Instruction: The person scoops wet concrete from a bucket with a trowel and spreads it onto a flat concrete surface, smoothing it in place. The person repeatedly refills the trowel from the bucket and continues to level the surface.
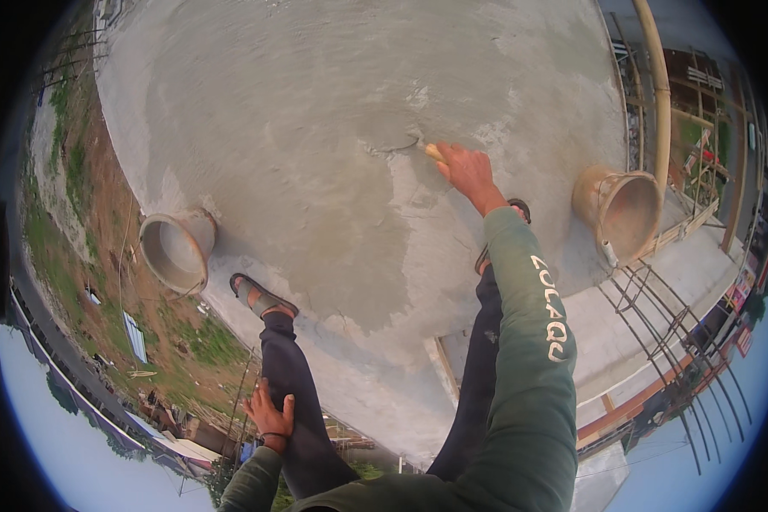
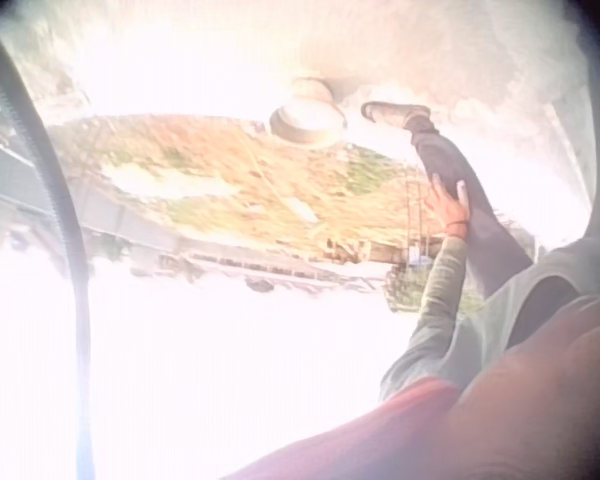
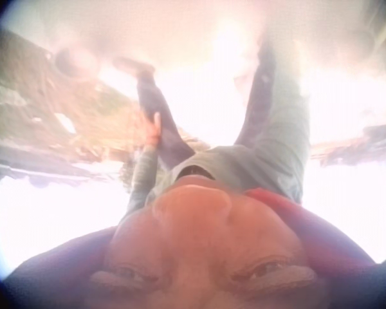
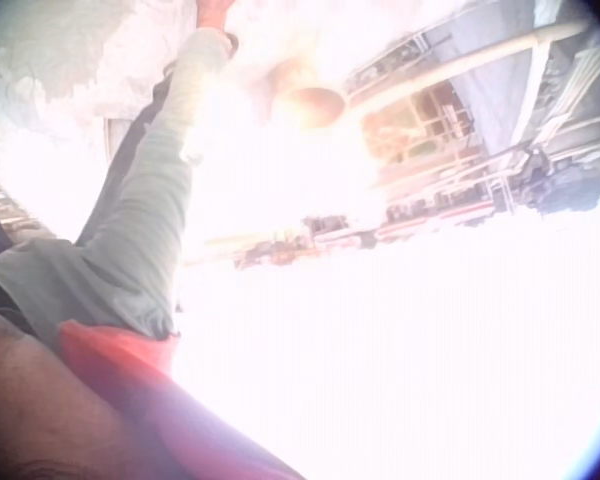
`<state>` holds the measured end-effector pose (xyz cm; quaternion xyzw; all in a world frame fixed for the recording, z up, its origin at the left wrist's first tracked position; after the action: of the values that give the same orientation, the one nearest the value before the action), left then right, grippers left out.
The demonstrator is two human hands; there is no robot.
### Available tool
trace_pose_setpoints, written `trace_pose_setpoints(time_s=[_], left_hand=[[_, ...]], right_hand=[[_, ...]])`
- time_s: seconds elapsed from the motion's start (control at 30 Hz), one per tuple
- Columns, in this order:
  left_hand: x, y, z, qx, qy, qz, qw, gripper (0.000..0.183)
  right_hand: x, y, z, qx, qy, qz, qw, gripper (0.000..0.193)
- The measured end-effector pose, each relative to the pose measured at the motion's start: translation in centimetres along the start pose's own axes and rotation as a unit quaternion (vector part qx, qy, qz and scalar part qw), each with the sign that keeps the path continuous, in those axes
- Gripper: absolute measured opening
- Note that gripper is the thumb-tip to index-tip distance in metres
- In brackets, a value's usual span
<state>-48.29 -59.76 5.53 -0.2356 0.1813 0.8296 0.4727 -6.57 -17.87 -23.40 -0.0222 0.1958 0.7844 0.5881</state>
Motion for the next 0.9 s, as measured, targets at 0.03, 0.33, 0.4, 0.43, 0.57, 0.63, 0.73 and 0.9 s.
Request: trace_pose_setpoints(time_s=[0.03, 0.33, 0.4, 0.43, 0.57, 0.63, 0.73, 0.9], left_hand=[[-0.1, 0.0, -0.2, -0.002, 0.003, 0.001, 1.0, 0.077], [-1.1, -0.3, -0.8, -0.032, 0.02, 0.023, 0.999, 0.078], [-0.9, -0.3, -0.6, -0.036, 0.021, 0.023, 0.999, 0.078], [-0.8, -0.3, -0.5, -0.037, 0.015, 0.02, 0.999, 0.078], [-0.6, 0.1, -0.4, -0.047, 0.006, 0.018, 0.999, 0.078], [-0.8, 0.4, -0.4, -0.054, 0.003, 0.02, 0.998, 0.078], [-0.9, 0.7, -0.3, -0.054, 0.003, 0.023, 0.998, 0.078], [-0.5, 0.7, 0.2, -0.067, 0.017, 0.039, 0.997, 0.078]], right_hand=[[1.4, 0.3, 0.4, 0.024, -0.057, -0.022, 0.998, 0.039], [7.8, 3.8, -0.3, 0.008, -0.078, 0.025, 0.997, 0.028], [5.3, 4.9, -0.9, 0.002, -0.013, 0.079, 0.997, 0.03], [4.4, 5.3, -0.9, -0.005, 0.0, 0.12, 0.993, 0.031], [5.5, 5.3, 0.1, -0.019, -0.011, 0.099, 0.995, 0.034], [8.7, 4.7, 1.0, 0.005, -0.136, 0.005, 0.991, 0.034], [15.0, 4.7, 1.2, 0.017, -0.182, -0.12, 0.976, 0.034], [14.0, 7.5, -0.1, 0.041, -0.042, 0.041, 0.997, 0.036]])
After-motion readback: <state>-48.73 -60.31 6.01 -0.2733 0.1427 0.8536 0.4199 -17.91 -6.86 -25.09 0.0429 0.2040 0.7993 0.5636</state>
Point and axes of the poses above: each hand's wrist, its own x-axis towards the middle knuckle, its own z-axis out of the back of the hand, y = z × x, the point moved 1 cm from there along x, towards the middle knuckle, and after that the axes turned 13 degrees about -y, right-handed, at the moved point
